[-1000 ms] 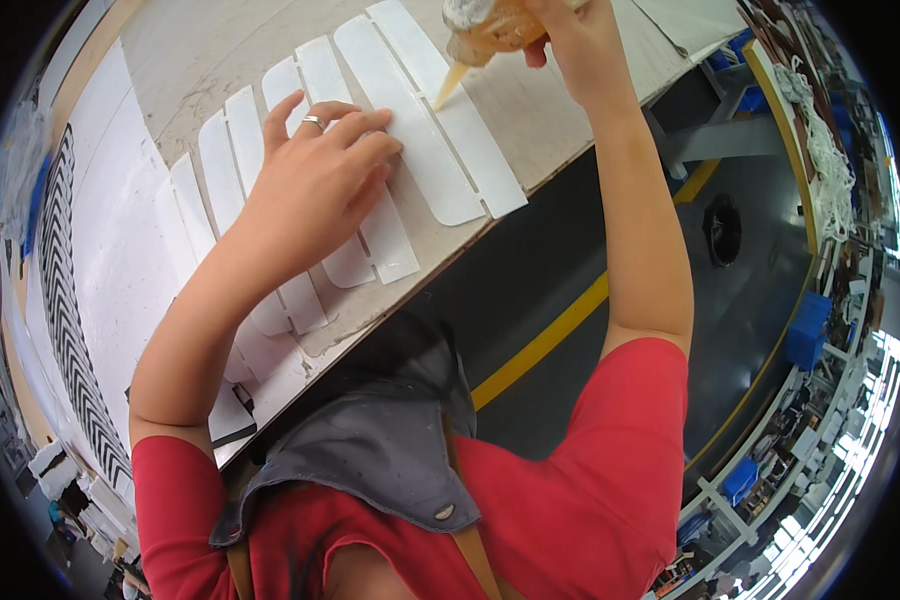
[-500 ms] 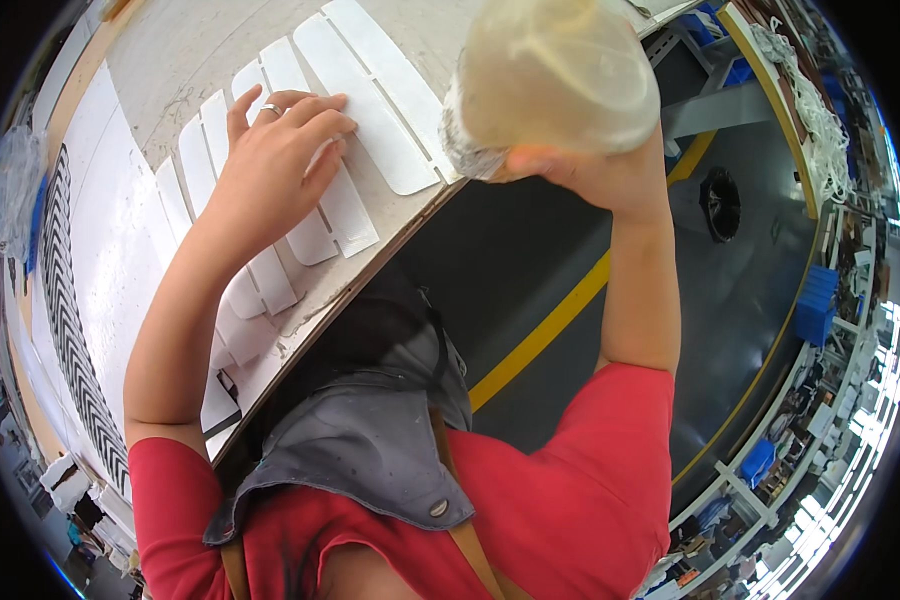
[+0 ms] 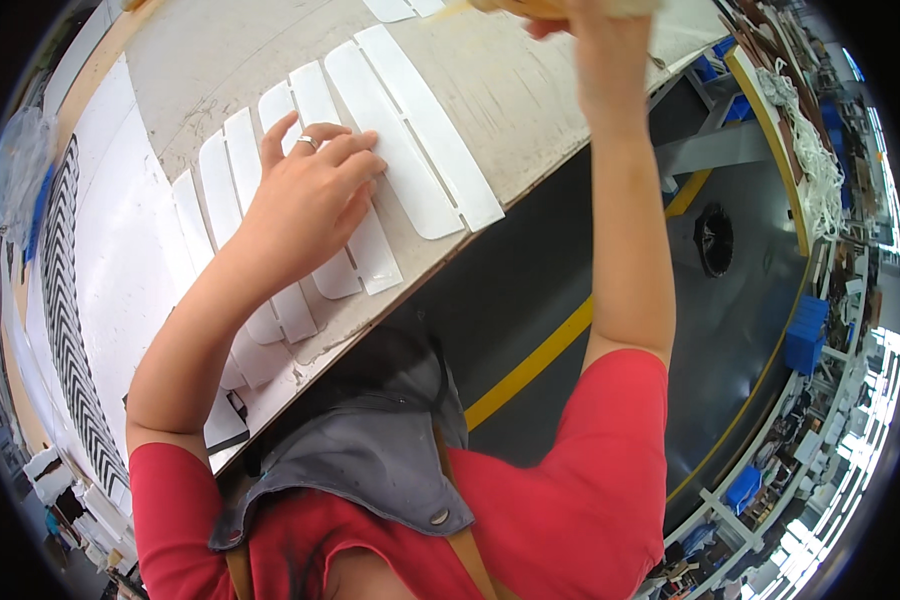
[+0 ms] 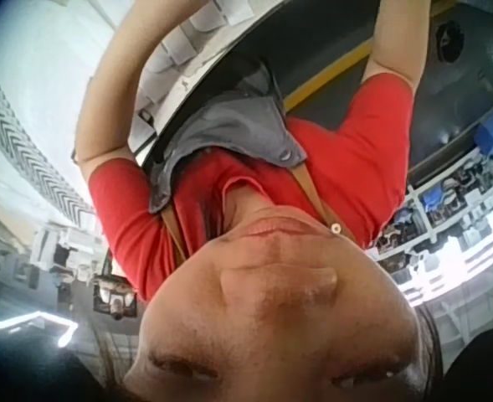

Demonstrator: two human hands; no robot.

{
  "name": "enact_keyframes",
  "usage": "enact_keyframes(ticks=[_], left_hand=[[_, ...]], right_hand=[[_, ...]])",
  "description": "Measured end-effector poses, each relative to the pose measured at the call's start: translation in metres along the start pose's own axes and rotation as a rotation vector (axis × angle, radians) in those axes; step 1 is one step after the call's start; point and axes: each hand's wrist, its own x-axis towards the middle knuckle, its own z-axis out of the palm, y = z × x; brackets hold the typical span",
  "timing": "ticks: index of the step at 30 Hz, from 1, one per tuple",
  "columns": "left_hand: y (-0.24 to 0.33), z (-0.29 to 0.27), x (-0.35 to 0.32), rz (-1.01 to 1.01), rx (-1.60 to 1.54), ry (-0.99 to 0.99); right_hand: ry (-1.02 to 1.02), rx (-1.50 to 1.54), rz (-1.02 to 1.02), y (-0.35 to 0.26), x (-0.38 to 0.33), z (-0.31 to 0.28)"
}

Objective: The person applies glue to white rectangular strips using a squeeze bottle and then presses them onto black frames. They repeat this process, stacking the completed assemblies on the table.

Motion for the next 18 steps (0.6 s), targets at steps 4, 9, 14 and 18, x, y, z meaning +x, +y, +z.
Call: enact_keyframes(ticks=[4, 9, 14, 18], left_hand=[[-0.001, -0.003, -0.001, 0.003, -0.033, -0.016], [-0.004, 0.005, -0.001, 0.049, -0.064, 0.096], [-0.003, -0.003, 0.0, 0.005, -0.054, -0.027], [-0.002, -0.001, 0.001, 0.029, -0.056, 0.034]], right_hand=[[-0.088, -0.041, 0.118, 0.034, 0.016, 0.042], [-0.154, -0.031, 0.135, 0.057, 0.018, 0.059], [-0.114, -0.11, 0.113, 0.058, 0.02, 0.05], [-0.079, -0.07, 0.136, 0.055, 0.021, 0.047]])
